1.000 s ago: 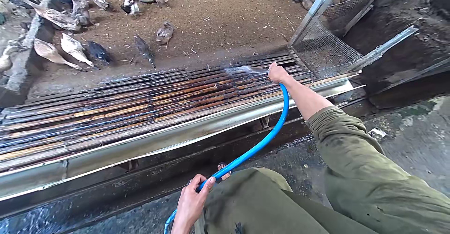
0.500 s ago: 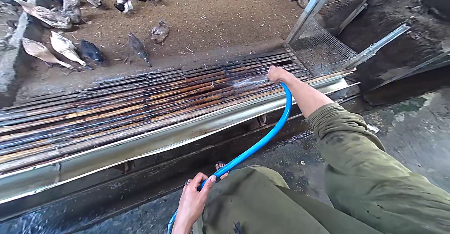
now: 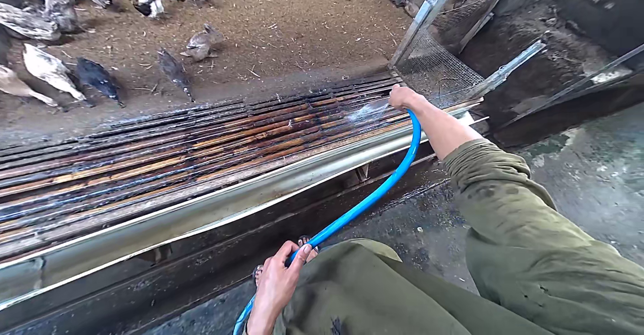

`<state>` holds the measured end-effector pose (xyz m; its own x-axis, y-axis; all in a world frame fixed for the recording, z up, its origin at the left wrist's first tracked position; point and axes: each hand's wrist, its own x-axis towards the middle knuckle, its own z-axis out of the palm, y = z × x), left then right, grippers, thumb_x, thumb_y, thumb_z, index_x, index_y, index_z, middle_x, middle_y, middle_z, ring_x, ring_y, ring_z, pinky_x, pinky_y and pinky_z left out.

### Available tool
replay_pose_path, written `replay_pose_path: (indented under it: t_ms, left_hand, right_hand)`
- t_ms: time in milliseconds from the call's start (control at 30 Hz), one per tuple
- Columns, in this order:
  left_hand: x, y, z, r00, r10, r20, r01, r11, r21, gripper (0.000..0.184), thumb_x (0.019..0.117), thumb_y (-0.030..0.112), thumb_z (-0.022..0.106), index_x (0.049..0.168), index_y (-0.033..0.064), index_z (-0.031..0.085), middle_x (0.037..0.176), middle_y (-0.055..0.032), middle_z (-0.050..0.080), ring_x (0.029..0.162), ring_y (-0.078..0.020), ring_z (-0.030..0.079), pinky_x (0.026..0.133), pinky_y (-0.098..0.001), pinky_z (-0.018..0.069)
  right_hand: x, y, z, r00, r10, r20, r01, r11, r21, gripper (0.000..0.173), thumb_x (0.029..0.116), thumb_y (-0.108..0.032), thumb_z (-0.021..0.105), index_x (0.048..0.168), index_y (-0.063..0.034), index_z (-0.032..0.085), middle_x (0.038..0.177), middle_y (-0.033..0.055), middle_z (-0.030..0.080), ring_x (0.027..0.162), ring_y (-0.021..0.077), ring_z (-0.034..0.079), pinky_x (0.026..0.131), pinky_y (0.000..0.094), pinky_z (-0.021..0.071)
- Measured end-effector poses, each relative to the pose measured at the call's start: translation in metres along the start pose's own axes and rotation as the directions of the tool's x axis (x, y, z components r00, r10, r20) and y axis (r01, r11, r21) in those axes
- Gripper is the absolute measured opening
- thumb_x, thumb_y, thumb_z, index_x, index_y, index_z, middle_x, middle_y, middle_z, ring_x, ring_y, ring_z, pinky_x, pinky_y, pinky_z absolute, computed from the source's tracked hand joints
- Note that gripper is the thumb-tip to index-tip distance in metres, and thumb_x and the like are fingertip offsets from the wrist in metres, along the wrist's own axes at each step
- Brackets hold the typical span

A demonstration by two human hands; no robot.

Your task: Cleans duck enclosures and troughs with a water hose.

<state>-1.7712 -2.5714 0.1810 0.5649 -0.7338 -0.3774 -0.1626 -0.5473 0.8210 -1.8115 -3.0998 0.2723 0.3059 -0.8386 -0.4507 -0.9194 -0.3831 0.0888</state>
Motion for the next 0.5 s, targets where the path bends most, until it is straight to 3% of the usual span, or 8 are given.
replay_pose_path:
  t_ms: [367, 500]
  left_hand:
    - [0.006, -0.001, -0.003, 1.0, -0.004, 0.019, 0.004, 1.0, 0.0, 0.047, 0.0946, 0.062, 0.056, 0.09, 0.0165, 0.068, 0.061, 0.0075, 0.053, 0.051, -0.006, 0.049, 0.052, -0.0301, 0.0428]
    - [0.007, -0.005, -0.001, 1.0, 0.007, 0.016, -0.007, 1.0, 0.013, 0.052, 0.0934, 0.064, 0.056, 0.091, 0.0146, 0.07, 0.063, 0.0057, 0.056, 0.055, -0.0088, 0.052, 0.055, -0.0349, 0.0451]
  right_hand:
    - [0.002, 0.01, 0.004, 1.0, -0.001, -0.018, 0.002, 0.998, 0.065, 0.051, 0.1074, -0.02, 0.044, 0.15, 0.0049, 0.034, 0.137, 0.0304, 0.057, 0.126, 0.0427, 0.06, 0.1, 0.0593, 0.0495]
    - [0.002, 0.013, 0.007, 0.999, 0.012, -0.053, -0.005, 0.99, 0.14, 0.05, 0.1078, -0.02, 0.044, 0.151, 0.0032, 0.034, 0.137, 0.0305, 0.057, 0.126, 0.0438, 0.06, 0.1, 0.0601, 0.0498]
